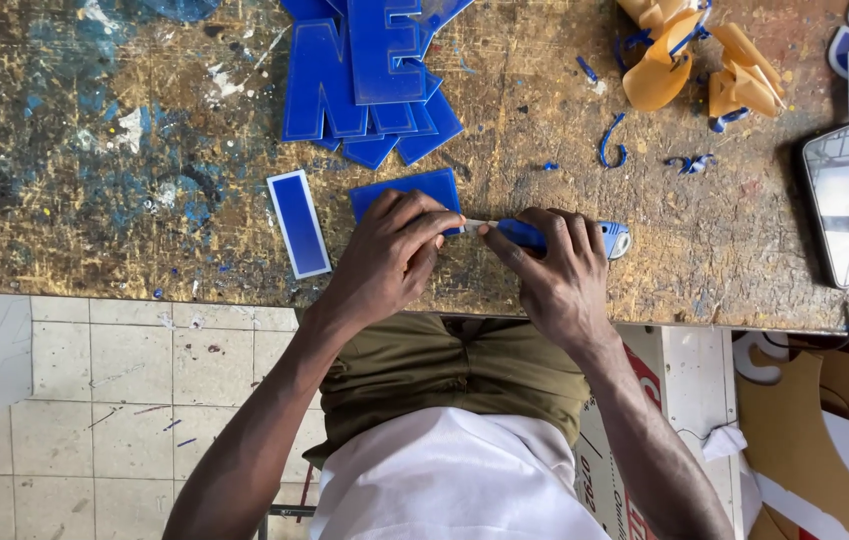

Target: Trimming and cutting out blue plastic letters using a utility knife on a workbench.

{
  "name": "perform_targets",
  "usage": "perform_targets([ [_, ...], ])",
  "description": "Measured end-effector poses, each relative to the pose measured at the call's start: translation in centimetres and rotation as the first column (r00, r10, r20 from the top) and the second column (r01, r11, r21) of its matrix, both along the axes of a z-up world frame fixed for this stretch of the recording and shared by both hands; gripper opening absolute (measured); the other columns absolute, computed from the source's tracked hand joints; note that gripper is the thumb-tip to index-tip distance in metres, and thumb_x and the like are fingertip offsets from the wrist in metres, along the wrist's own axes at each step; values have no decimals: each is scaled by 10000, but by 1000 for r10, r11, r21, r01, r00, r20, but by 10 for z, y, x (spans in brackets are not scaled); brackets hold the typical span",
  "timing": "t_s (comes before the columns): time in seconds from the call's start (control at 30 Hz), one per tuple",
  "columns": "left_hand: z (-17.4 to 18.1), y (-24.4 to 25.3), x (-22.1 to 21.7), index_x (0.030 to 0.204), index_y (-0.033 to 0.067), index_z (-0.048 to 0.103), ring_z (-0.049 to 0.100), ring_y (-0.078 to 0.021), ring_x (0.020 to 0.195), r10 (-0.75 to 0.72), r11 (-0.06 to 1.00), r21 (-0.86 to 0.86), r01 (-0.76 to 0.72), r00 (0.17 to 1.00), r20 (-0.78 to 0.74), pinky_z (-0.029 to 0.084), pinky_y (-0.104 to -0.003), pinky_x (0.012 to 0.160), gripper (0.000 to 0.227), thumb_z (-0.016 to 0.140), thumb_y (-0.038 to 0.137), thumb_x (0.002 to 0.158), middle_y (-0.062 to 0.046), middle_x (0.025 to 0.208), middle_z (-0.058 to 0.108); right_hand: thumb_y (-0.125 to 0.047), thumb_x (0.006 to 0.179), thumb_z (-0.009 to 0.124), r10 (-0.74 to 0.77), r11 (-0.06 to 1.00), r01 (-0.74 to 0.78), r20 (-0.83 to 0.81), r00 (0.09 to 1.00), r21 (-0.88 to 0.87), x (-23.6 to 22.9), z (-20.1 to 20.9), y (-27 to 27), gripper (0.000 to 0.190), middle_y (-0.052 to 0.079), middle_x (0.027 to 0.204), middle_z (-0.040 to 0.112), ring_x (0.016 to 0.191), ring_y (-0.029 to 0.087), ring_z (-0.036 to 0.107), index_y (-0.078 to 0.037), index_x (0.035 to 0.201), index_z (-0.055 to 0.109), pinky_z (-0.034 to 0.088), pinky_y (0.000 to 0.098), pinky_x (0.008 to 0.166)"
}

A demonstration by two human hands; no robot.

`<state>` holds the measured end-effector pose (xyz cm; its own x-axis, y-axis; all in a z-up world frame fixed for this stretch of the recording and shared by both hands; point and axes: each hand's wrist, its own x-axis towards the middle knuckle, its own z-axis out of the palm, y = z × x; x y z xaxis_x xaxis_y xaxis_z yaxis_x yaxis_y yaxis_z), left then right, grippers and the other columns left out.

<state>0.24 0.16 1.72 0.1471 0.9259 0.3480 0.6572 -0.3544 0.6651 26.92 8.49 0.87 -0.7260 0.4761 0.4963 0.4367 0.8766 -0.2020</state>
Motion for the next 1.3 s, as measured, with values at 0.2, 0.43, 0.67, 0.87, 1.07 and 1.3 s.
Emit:
perform_targets([
  [0.2,9,7,5,1311,75,764,671,-297,1014,48,998,-37,-46,997,67,509,-475,942,252,734,47,1063,-89,1080,674,59,1019,554,4,1000,-4,-54,999,-13,-3,4,0,498,208,1273,667,1104,422,666,-202,1360,807,515,552,987],
  [0.43,-8,17,24,1108,117,779,630,-270,967,181,983,21,-180,983,-39,490,-475,915,48,746,110,1074,-46,993,605,83,1039,573,-21,1000,20,-91,996,-9,-5,8,-2,546,214,1256,672,1079,435,676,-224,1429,801,514,565,1001],
  [0.67,-9,17,30,1074,114,682,622,-310,951,264,963,-66,-260,962,72,479,-496,900,75,637,107,1134,-66,984,590,48,1055,599,-13,1000,13,-96,995,1,-2,-2,-1,484,212,1268,672,1129,442,685,-217,1398,812,507,572,1033],
  [0.87,0,16,27,1114,98,595,646,-309,904,265,963,-115,-242,925,272,511,-484,849,118,509,47,1177,-109,999,621,36,1030,633,-4,1000,5,-97,995,14,0,-7,1,524,196,1265,682,1134,433,698,-249,1436,802,508,571,1039],
  [1.07,-1,13,25,1151,105,529,723,-336,987,275,961,-160,-227,855,439,559,-483,892,103,452,93,1219,-165,1106,722,13,1041,630,7,1000,-5,-77,997,27,-1,-11,2,511,187,1275,681,1147,423,701,-260,1437,805,512,558,1037],
  [1.3,10,9,14,1198,143,468,737,-232,1058,261,965,-200,-171,721,642,580,-400,973,94,392,151,1253,-118,1109,749,9,1039,635,-1,1000,3,-59,998,25,-1,-12,1,523,182,1270,680,1148,421,698,-270,1450,800,516,557,1027],
])
